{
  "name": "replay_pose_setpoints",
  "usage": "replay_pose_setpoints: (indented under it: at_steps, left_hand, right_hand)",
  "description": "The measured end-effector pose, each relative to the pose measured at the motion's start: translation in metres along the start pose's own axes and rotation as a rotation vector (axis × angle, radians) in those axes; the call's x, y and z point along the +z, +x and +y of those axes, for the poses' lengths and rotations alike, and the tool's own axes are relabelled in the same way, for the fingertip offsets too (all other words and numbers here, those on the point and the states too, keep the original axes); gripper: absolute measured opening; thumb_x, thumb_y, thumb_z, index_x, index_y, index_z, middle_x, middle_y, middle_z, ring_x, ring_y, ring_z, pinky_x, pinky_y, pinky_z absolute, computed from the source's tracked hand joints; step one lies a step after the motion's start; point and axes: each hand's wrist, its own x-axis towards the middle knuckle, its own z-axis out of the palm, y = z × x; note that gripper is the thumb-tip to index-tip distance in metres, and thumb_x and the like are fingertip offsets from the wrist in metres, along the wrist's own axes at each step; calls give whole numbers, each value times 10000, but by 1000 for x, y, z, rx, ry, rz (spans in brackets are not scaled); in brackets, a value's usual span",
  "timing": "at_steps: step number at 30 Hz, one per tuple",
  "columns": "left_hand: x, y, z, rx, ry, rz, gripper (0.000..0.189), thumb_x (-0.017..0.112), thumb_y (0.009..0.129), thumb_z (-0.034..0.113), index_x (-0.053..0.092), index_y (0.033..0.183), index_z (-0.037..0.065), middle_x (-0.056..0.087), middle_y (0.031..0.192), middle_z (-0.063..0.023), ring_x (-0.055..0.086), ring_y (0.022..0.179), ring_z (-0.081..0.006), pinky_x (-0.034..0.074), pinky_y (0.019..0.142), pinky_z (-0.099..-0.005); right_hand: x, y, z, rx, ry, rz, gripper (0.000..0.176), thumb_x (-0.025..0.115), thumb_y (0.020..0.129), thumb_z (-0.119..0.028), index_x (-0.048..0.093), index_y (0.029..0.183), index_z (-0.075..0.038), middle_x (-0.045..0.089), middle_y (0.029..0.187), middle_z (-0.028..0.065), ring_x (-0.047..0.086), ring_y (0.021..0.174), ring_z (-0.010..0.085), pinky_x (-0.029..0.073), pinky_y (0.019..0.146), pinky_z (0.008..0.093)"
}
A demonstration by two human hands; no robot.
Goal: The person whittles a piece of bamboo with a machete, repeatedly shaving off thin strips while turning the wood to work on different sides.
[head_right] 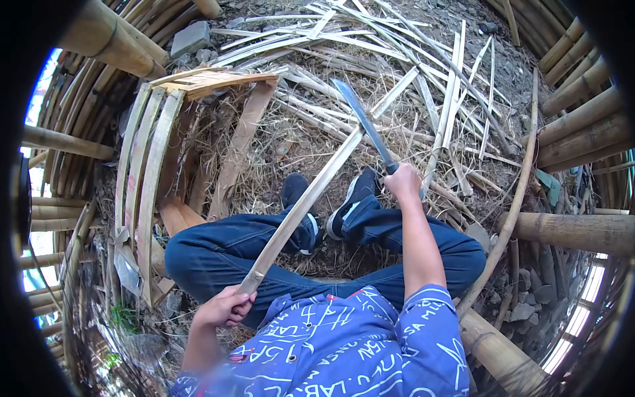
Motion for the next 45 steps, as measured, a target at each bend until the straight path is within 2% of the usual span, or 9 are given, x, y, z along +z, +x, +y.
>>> replay_pose_setpoints:
  at_steps: [10, 13, 16, 19, 21, 24, 26, 32, 45]
  left_hand:
    - [10, -10, 10, 92, 121, 40, 128, 451, 997, 212, 463, 1039, 92, 319, 623, 58, 278, 476, -40, 248, 403, -210]
    - [16, -26, 23, 266, 381, 163, 119, 481, 971, 182, 495, 1014, 72, 386, 636, 35, 361, 526, -61, 310, 469, -235]
    - [20, -36, 41, 428, 790, 430, 139, 525, 913, 127, 521, 972, 1, 488, 633, -135, 496, 589, -239, 412, 592, -388]
    - [29, -12, 48, 601, 851, 559, 168, 541, 892, 138, 514, 978, -4, 520, 655, -173, 501, 598, -338, 425, 612, -404]
    - [27, 19, 49, 585, 826, 574, 175, 581, 852, 113, 514, 972, 4, 490, 704, -152, 469, 631, -259, 424, 642, -374]
    - [19, 70, 48, 760, 973, 538, 179, 537, 861, 108, 472, 977, -12, 533, 728, -187, 522, 647, -343, 438, 643, -405]
    - [17, 97, 45, 607, 560, 365, 127, 519, 850, 74, 448, 923, -3, 518, 768, -142, 520, 714, -237, 433, 678, -380]
    - [8, 103, 42, 578, 558, 343, 128, 540, 839, 30, 483, 954, 22, 476, 788, -37, 460, 732, -153, 421, 685, -319]
    - [27, 87, 50, 579, 608, 372, 129, 501, 880, 80, 467, 957, -17, 541, 738, -150, 545, 686, -233, 441, 657, -379]
  right_hand:
    - [21, -108, -13, -239, 380, 8, 153, 679, 691, -175, 627, 768, -53, 649, 721, 208, 646, 752, 411, 515, 679, 484]
    - [14, -144, -30, -345, 383, -39, 178, 716, 663, -170, 623, 765, -57, 645, 709, 198, 644, 732, 406, 516, 649, 476]
    - [1, -163, -49, -496, 465, -66, 196, 734, 653, -176, 624, 767, -61, 638, 705, 199, 641, 712, 401, 518, 637, 465]
    - [-12, -170, -69, -602, 544, -128, 195, 729, 654, -167, 625, 780, -61, 635, 705, 196, 640, 706, 399, 518, 629, 458]
    - [-19, -172, -83, -632, 523, -155, 185, 712, 661, -160, 629, 793, -62, 631, 697, 193, 639, 701, 396, 518, 627, 455]
    - [-18, -176, -96, -672, 550, -264, 198, 695, 655, -175, 635, 806, -63, 637, 700, 190, 641, 697, 396, 520, 645, 465]
    - [-13, -179, -101, -667, 530, -255, 191, 701, 648, -156, 630, 791, -50, 629, 687, 194, 634, 689, 402, 516, 625, 451]
    - [-1, -177, -105, -601, 436, -289, 183, 678, 660, -149, 649, 803, -38, 628, 683, 214, 630, 702, 416, 517, 639, 468]
    - [-2, -153, -103, -589, 173, -315, 235, 689, 646, -232, 667, 825, -80, 660, 717, 193, 658, 731, 393, 535, 702, 484]
